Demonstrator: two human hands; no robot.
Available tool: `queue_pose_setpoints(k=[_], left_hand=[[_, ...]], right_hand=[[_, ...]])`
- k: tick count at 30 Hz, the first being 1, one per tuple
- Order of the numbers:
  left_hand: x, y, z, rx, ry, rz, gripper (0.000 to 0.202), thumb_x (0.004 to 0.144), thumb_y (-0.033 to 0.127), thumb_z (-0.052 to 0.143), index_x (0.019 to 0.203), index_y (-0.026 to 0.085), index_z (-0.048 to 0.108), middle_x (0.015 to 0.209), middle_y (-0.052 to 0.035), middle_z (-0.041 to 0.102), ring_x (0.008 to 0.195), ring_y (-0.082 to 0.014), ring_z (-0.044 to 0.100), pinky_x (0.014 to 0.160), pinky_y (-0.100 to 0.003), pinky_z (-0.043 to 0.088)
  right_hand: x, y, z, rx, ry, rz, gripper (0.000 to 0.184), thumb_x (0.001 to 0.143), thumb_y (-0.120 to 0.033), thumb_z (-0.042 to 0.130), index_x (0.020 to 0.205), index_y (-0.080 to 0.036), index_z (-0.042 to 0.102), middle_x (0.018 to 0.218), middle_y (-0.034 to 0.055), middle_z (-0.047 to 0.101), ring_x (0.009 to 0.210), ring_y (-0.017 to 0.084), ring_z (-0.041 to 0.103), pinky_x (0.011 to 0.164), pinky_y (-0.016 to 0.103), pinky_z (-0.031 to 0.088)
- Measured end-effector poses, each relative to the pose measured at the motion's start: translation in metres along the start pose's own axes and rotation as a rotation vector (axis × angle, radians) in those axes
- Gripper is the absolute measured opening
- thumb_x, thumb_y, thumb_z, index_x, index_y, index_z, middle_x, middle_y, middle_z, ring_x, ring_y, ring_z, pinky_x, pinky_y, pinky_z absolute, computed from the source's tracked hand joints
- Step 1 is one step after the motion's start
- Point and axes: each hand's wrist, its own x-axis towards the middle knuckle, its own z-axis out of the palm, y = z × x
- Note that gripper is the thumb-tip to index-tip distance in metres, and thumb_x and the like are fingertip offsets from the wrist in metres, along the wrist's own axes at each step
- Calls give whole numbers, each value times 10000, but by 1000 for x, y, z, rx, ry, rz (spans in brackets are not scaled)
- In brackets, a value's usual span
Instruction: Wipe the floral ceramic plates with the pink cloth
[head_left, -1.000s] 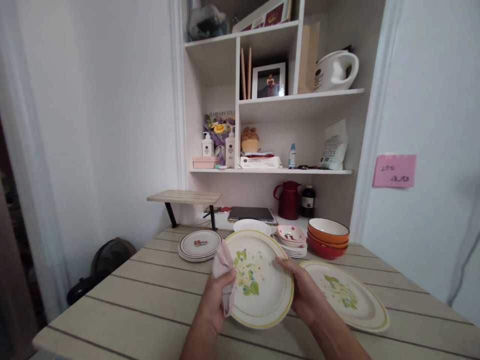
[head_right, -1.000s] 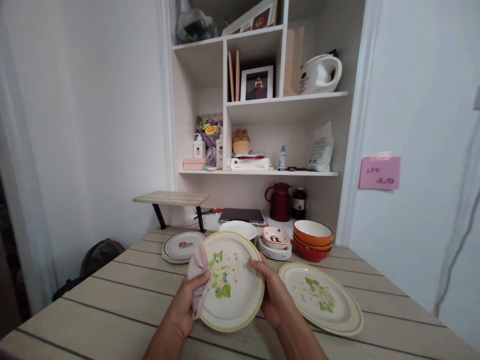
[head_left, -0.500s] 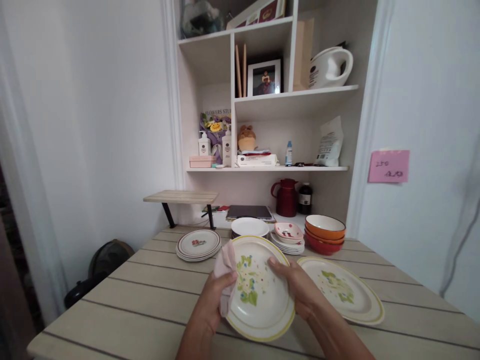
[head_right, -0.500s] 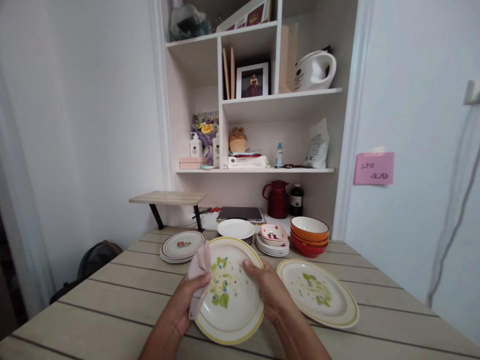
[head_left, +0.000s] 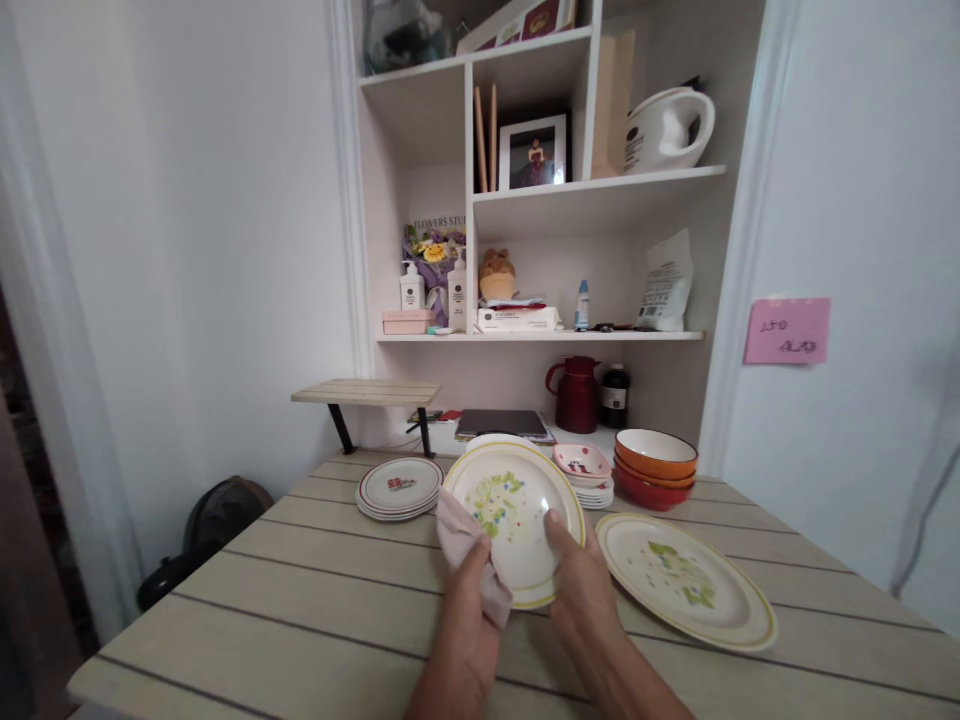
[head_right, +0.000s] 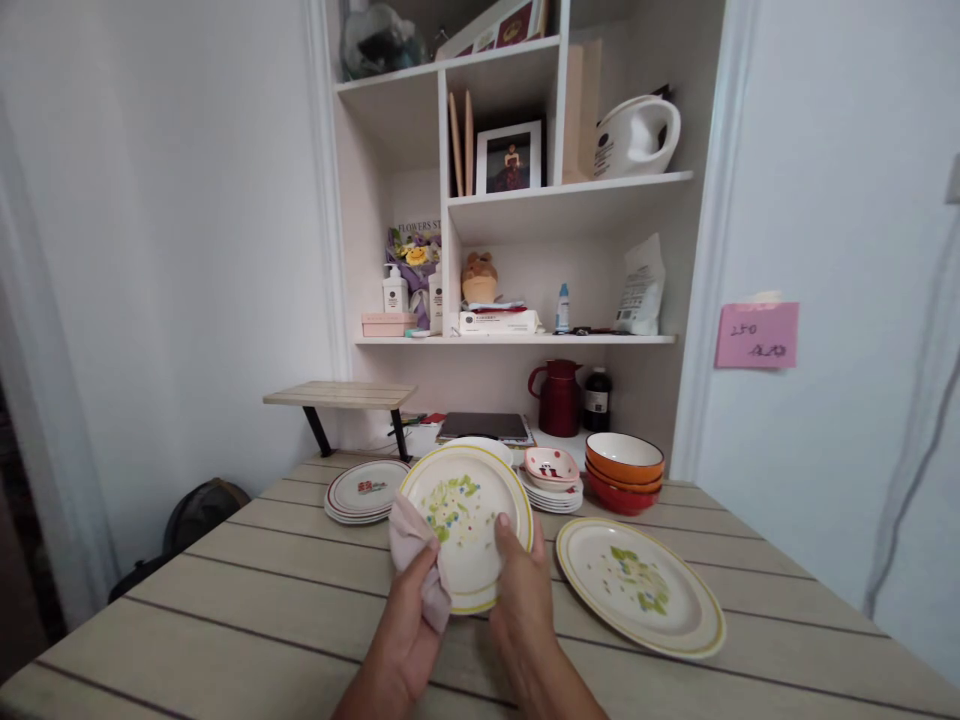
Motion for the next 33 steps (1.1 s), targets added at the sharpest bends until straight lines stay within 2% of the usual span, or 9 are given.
queue_pose_setpoints(k=[2,4,7,11,15,22,24,27,33], left_hand=[[1,-2,0,-2,17,11,577,727,202,715,1275,130,550,1179,-157,685,1137,-304,608,954,-387,518],[1,2,0,4,32,32,572,719,188,720,1265,137,558,1186,-157,682,1137,-308,607,941,-387,527],[-2,15,-3,48,53,88,609,694,164,740,1273,172,552,1184,-140,687,1115,-307,622,909,-392,543],[-7,37,-10,150,59,61,635,657,177,768,1260,150,568,1119,-145,715,1046,-316,658,875,-400,553],[-12,48,-16,266,-20,-26,618,675,209,761,1255,112,571,1083,-169,722,999,-324,678,877,-421,541],[-18,50,-16,330,-167,-114,651,688,173,749,1297,100,531,1122,-182,704,1046,-319,659,946,-413,494],[-18,49,-16,336,-180,-115,658,693,170,745,1308,106,520,1147,-179,694,1056,-316,654,952,-407,490],[-16,48,-18,345,-172,-107,657,698,171,741,1312,108,516,1152,-176,692,1054,-311,656,948,-401,493],[-5,42,-20,273,-78,-77,592,713,239,733,1257,80,565,1079,-184,720,981,-324,685,895,-422,525]], right_hand=[[-1,2,1,22,-31,21,794,686,-299,767,1394,-290,408,974,18,763,825,248,721,760,401,592],[-1,1,0,18,-79,100,740,698,-313,761,1367,-247,452,986,49,761,875,265,714,774,405,584],[3,-7,-2,1,-182,272,628,727,-363,731,1287,-153,540,983,112,756,940,288,698,823,410,560],[10,-25,-9,36,-257,376,538,766,-420,677,1233,-170,585,1041,97,744,991,280,682,885,410,525],[12,-40,-15,-37,-303,396,514,744,-333,708,1222,-196,581,1030,86,748,946,278,696,874,425,523],[9,-52,-17,-120,-388,563,488,753,-242,678,1212,-115,572,910,146,759,806,292,724,809,453,544],[9,-51,-18,-141,-401,545,538,742,-214,686,1251,-111,543,903,152,759,781,294,725,793,459,547],[10,-44,-18,-146,-411,427,627,721,-179,701,1312,-132,495,893,143,761,754,295,724,768,468,552],[7,-24,-14,-130,-275,243,702,699,-189,714,1352,-158,457,855,121,763,721,294,719,709,454,566]])
